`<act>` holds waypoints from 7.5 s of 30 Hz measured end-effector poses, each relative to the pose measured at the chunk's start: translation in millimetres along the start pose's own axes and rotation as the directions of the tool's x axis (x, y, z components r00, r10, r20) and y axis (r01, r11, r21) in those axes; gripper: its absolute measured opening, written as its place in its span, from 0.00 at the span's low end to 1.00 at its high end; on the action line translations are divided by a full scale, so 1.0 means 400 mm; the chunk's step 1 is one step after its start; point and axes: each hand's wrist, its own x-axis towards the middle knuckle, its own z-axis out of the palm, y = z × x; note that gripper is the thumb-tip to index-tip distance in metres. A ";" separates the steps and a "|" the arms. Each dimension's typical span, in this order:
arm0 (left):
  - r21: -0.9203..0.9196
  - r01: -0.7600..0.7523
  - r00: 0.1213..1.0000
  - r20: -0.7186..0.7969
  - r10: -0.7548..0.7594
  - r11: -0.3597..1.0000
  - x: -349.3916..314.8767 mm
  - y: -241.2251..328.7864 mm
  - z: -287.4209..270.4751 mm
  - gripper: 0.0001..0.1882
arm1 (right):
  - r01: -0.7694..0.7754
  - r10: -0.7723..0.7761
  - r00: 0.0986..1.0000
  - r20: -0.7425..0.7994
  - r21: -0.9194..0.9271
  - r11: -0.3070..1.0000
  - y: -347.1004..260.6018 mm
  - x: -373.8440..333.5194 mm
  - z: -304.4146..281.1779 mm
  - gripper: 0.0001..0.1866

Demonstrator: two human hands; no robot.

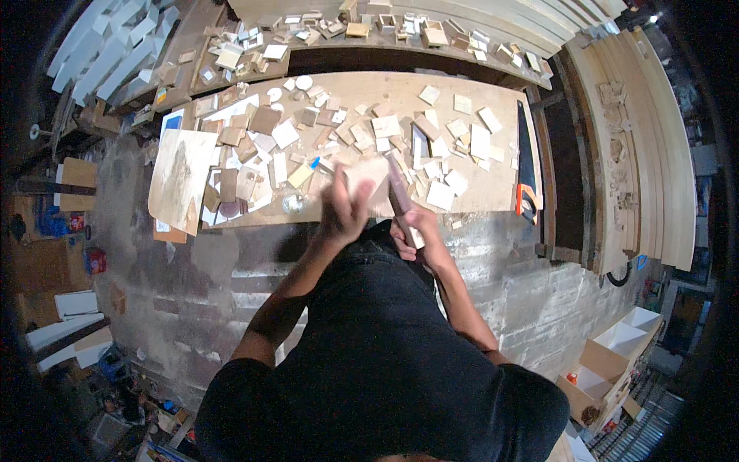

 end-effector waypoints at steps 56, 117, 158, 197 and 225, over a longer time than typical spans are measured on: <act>0.221 -0.012 0.969 0.244 -0.044 0.975 0.090 0.198 0.168 0.15 | 0.318 -0.302 0.916 0.266 -0.020 0.948 -0.221 0.016 -0.219 0.53; 0.152 -0.138 0.990 0.002 0.139 0.979 0.044 0.041 -0.191 0.17 | 0.249 -0.294 0.956 -0.003 -0.524 0.815 -0.042 0.107 0.011 0.36; -0.868 0.459 0.864 0.385 -0.324 0.191 0.171 0.156 0.383 0.48 | 0.202 -0.341 0.940 -0.011 -0.787 0.582 -0.333 0.048 -0.236 0.35; -0.829 0.427 0.839 0.513 -0.183 -0.362 0.050 -0.072 -0.070 0.34 | 0.025 -0.082 0.997 -0.010 -0.907 0.421 -0.138 0.114 0.194 0.45; -0.912 0.399 0.875 0.347 -0.338 0.097 0.097 0.069 0.162 0.44 | 0.288 -0.286 0.949 0.134 -0.737 0.612 -0.241 0.099 -0.048 0.45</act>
